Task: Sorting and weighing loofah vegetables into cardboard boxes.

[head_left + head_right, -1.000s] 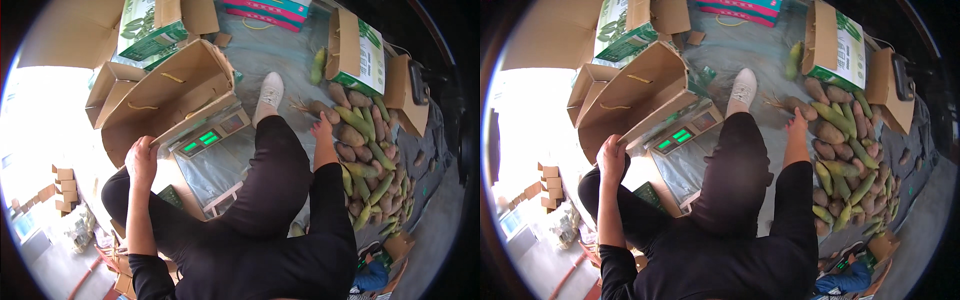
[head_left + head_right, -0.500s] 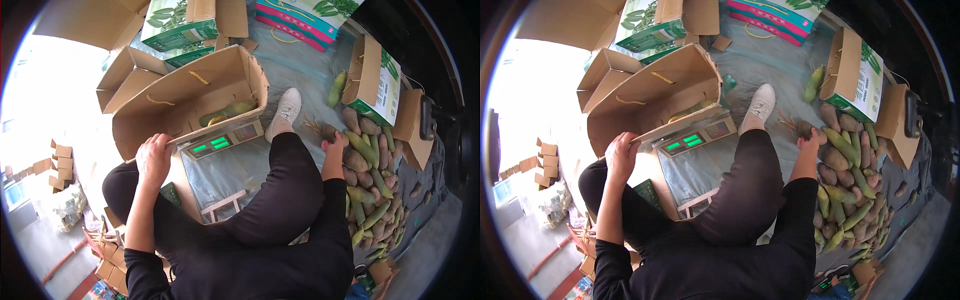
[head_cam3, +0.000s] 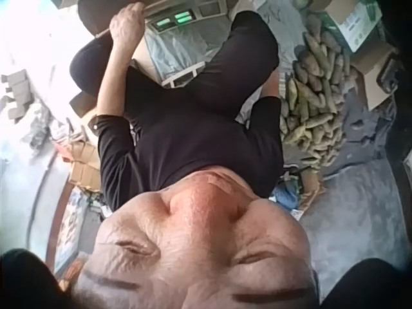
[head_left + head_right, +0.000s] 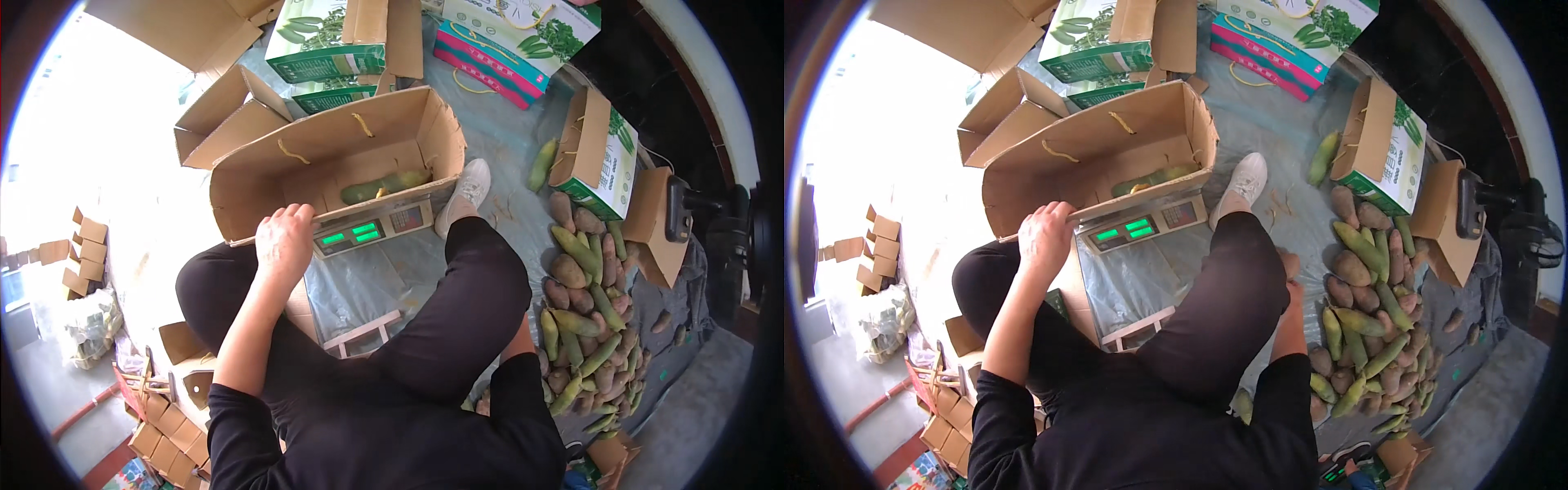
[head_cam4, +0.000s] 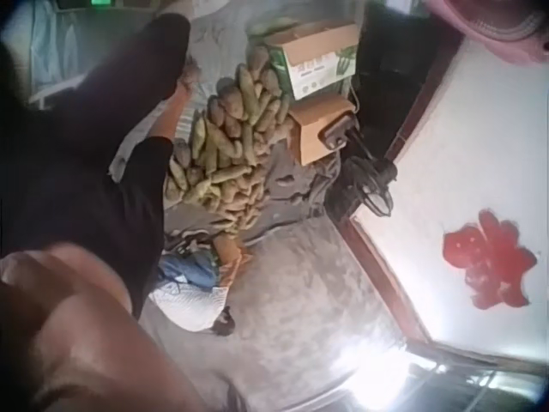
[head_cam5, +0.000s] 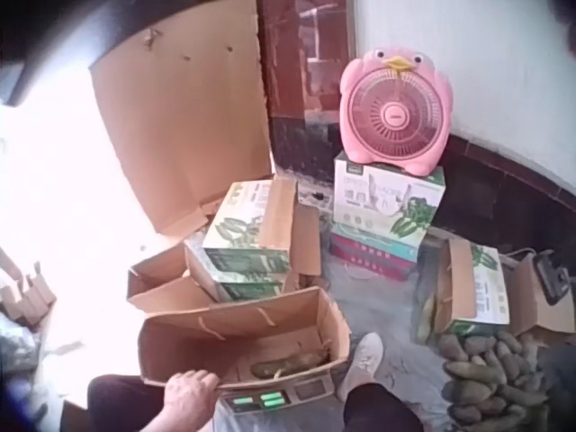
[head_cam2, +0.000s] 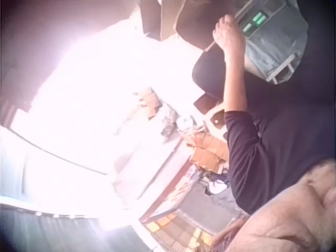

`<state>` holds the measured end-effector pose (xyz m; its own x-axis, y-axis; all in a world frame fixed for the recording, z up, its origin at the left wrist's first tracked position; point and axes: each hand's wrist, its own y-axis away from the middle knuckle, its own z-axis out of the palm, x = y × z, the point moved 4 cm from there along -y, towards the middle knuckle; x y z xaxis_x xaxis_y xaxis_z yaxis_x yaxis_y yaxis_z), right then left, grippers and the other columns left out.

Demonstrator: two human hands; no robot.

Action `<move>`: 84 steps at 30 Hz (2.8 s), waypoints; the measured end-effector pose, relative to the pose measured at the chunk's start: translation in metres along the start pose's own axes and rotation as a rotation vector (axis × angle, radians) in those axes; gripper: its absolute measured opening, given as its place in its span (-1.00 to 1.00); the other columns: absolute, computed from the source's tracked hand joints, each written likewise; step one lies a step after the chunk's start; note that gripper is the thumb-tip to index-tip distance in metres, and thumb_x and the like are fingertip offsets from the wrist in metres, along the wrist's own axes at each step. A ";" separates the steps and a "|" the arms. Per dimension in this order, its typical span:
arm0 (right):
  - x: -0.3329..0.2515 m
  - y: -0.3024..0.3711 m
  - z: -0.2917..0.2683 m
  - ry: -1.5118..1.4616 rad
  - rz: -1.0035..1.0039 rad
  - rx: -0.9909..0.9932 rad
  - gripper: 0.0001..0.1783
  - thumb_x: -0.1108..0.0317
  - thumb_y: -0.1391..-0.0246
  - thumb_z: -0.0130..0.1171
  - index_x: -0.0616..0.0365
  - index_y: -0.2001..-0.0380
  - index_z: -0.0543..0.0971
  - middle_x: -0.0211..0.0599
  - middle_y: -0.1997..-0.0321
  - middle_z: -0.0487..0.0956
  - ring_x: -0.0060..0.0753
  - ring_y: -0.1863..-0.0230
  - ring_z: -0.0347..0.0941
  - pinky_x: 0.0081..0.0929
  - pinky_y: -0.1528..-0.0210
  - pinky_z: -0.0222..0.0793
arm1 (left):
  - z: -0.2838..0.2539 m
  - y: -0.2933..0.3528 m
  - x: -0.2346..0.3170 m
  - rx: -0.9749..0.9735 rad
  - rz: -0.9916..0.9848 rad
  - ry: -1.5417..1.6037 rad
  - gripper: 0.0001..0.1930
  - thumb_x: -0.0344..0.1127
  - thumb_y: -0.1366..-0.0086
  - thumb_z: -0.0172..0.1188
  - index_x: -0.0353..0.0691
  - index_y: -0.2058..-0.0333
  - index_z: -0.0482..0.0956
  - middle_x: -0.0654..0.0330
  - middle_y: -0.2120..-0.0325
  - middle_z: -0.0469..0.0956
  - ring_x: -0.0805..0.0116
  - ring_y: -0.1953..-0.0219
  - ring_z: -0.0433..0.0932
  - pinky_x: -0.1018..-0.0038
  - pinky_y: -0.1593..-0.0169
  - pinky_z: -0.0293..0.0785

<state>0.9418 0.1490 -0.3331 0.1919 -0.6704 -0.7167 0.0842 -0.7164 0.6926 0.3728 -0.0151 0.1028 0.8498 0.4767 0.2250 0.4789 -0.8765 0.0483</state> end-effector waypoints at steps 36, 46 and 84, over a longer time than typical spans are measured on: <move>-0.432 0.269 0.466 1.405 -1.372 -0.372 -0.46 0.42 0.25 0.24 0.07 0.09 0.35 -0.27 0.10 0.45 -0.20 0.00 0.35 -0.20 0.12 0.39 | -0.006 0.009 -0.008 -0.065 -0.016 -0.183 -0.86 -0.33 -0.08 0.17 -0.20 0.38 0.46 0.09 0.40 0.54 0.09 0.28 0.53 0.21 0.21 0.43; -0.487 0.225 0.398 0.544 -1.484 -0.376 -0.70 0.38 0.16 0.21 0.13 0.26 0.55 -0.16 0.33 0.56 -0.08 0.21 0.50 -0.20 0.19 0.41 | -0.006 0.011 -0.028 -0.005 -0.032 -0.156 -0.93 -0.35 -0.09 0.08 -0.15 0.42 0.48 0.13 0.42 0.54 0.10 0.29 0.53 0.22 0.23 0.44; -0.211 -0.237 0.100 0.469 -0.193 0.255 -0.47 0.32 0.18 0.32 0.49 0.16 0.48 -0.04 0.18 0.54 -0.20 0.19 0.45 -0.33 0.10 0.32 | -0.004 -0.003 -0.021 -0.099 0.000 -0.153 -0.87 -0.33 0.01 0.23 -0.08 0.42 0.54 0.27 0.48 0.51 0.26 0.35 0.52 0.36 0.28 0.40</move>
<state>0.7834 0.4405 -0.3542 0.6151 -0.4071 -0.6752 -0.0670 -0.8803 0.4696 0.3521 -0.0229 0.1022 0.8771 0.4744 0.0750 0.4611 -0.8754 0.1450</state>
